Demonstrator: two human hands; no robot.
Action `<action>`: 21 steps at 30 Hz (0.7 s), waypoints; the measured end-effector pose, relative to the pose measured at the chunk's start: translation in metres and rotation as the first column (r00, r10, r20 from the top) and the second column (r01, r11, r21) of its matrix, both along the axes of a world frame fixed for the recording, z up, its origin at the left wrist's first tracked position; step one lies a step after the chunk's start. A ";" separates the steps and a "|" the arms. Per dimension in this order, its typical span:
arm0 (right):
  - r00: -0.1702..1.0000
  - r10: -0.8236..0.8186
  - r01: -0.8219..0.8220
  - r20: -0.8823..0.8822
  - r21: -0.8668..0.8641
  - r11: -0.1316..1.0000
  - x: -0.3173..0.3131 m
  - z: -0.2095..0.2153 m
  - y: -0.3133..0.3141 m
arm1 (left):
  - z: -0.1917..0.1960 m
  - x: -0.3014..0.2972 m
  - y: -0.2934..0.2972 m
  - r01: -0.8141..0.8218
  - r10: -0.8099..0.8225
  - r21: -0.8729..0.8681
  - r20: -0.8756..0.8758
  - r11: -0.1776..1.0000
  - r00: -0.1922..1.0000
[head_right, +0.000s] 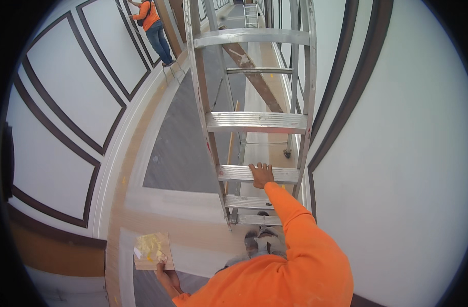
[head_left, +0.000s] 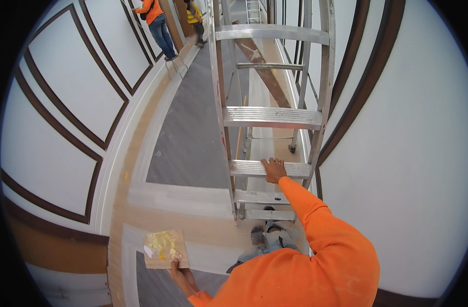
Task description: The person applies a yellowish compound to the edges of dark brown wall panels using a small putty knife and a wooden board. The person repeatedly scoops compound from the board and spreads it along the panel seams while standing on a ladder.
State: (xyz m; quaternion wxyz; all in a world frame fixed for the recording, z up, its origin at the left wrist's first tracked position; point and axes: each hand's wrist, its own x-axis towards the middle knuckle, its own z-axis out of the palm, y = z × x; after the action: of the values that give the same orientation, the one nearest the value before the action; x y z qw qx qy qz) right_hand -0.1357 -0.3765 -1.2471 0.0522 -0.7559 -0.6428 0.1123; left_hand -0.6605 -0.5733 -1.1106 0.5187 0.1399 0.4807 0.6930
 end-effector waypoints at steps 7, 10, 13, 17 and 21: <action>1.000 0.005 -0.005 0.002 -0.042 0.999 0.020 0.013 -0.012 | 0.031 0.009 0.026 0.005 -0.005 0.008 -0.016 1.000 1.000; 1.000 0.017 -0.018 -0.010 -0.116 0.993 0.022 0.041 0.006 | 0.064 0.029 0.056 -0.022 0.022 -0.009 -0.013 1.000 1.000; 0.998 0.064 -0.064 -0.004 -0.101 0.993 0.033 0.060 0.008 | 0.084 0.051 0.068 0.030 -0.030 -0.015 0.002 0.999 1.000; 0.995 0.092 -0.096 -0.034 -0.183 0.978 0.043 0.088 0.011 | 0.120 0.074 0.072 0.015 -0.015 -0.019 -0.010 1.000 1.000; 0.997 0.079 -0.076 0.007 -0.190 0.979 0.049 0.088 0.004 | 0.142 0.074 0.068 0.014 -0.018 -0.090 -0.035 0.996 0.999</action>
State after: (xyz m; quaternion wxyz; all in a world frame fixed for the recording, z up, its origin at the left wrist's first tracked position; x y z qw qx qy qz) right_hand -0.0866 -0.3729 -1.1588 -0.0291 -0.7326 -0.6585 0.1697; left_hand -0.5869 -0.5058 -0.9685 0.5214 0.1326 0.5194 0.6639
